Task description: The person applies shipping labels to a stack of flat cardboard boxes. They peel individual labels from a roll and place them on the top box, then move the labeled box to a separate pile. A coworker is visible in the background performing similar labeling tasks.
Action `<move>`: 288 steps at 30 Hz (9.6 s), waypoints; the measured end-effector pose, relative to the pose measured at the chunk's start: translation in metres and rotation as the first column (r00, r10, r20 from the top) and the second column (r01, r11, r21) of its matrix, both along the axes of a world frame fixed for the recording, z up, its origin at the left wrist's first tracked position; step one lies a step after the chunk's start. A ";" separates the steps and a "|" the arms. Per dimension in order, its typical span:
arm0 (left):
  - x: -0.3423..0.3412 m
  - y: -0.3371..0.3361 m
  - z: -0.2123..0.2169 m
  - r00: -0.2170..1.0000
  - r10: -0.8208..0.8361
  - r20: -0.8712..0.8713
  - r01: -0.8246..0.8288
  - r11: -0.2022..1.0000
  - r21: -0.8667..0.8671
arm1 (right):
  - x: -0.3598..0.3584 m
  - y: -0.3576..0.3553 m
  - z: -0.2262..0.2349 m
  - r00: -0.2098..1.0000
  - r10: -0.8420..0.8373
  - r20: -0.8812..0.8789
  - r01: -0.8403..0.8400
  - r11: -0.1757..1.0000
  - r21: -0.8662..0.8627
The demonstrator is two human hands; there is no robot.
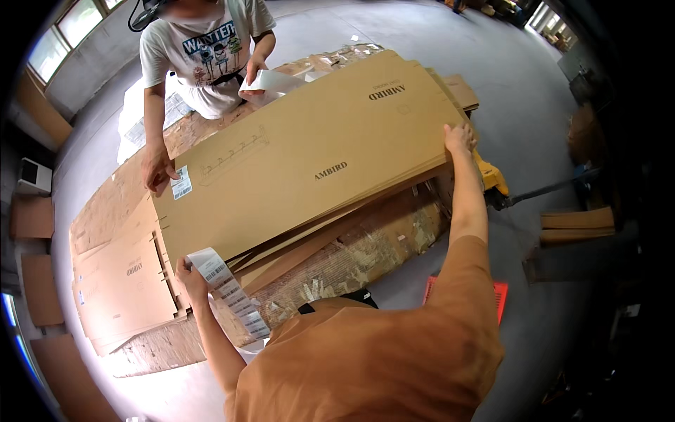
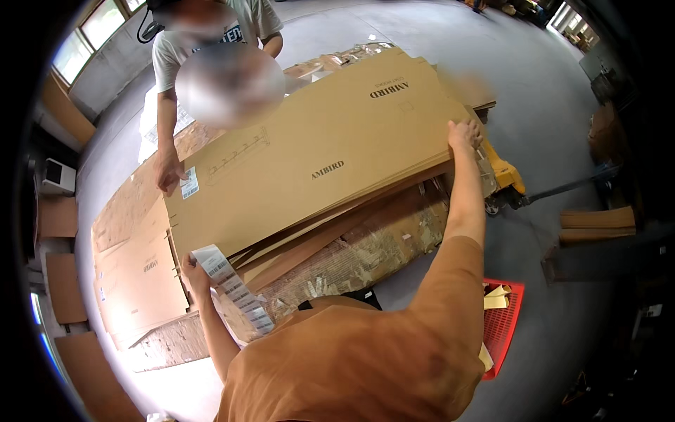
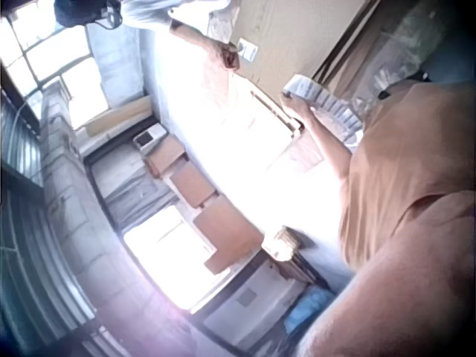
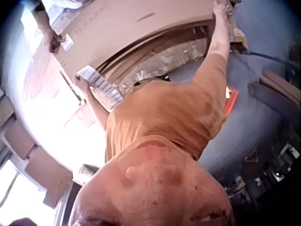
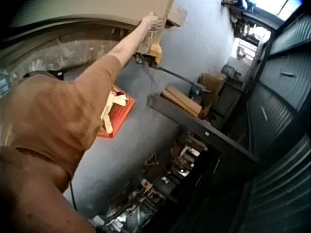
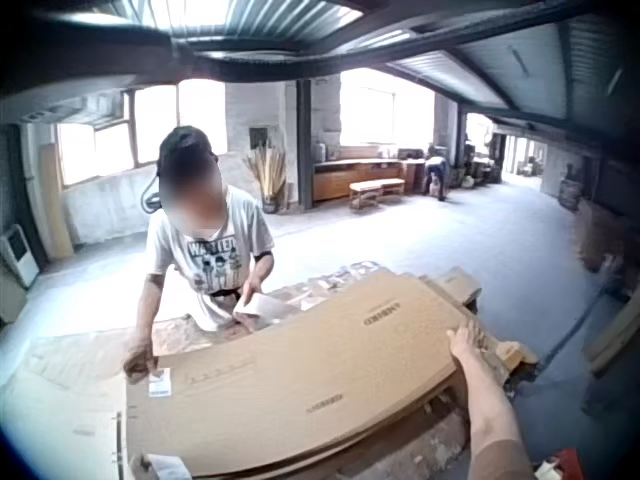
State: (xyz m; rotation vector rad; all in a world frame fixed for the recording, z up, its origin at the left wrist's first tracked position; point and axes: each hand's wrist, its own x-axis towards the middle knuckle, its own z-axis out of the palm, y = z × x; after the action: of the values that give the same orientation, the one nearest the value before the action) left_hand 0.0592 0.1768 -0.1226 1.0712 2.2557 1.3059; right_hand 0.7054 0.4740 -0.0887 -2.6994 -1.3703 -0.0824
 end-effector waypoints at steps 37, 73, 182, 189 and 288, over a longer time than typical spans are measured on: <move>0.026 -0.022 0.033 0.768 -0.117 0.629 -0.165 0.913 0.372 | 0.050 -0.106 0.155 0.189 0.529 -0.827 -0.446 0.797 0.407; -0.043 -0.108 0.086 0.880 -0.265 0.395 0.120 0.927 0.355 | -0.539 -0.302 0.056 -0.528 0.255 -0.810 -0.643 0.504 0.577; 0.023 -0.005 0.002 0.954 -0.191 -0.232 0.189 0.981 -0.030 | -0.568 -0.057 -0.003 -0.163 0.417 -0.894 -0.691 0.599 0.405; 0.024 -0.005 0.004 0.950 -0.180 -0.253 0.180 0.983 -0.027 | -0.595 -0.045 -0.036 0.013 0.532 -0.847 -0.751 0.565 0.343; 0.162 -0.016 0.002 0.119 -0.402 0.908 0.238 0.899 0.367 | 0.088 0.050 0.106 0.521 0.513 -0.682 0.067 0.772 0.632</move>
State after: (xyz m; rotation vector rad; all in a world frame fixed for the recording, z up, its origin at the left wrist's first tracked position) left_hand 0.2211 0.1609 -0.1201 0.3861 0.8431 1.3266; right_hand 0.7938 0.5239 0.0175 -1.5702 -1.0834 0.6294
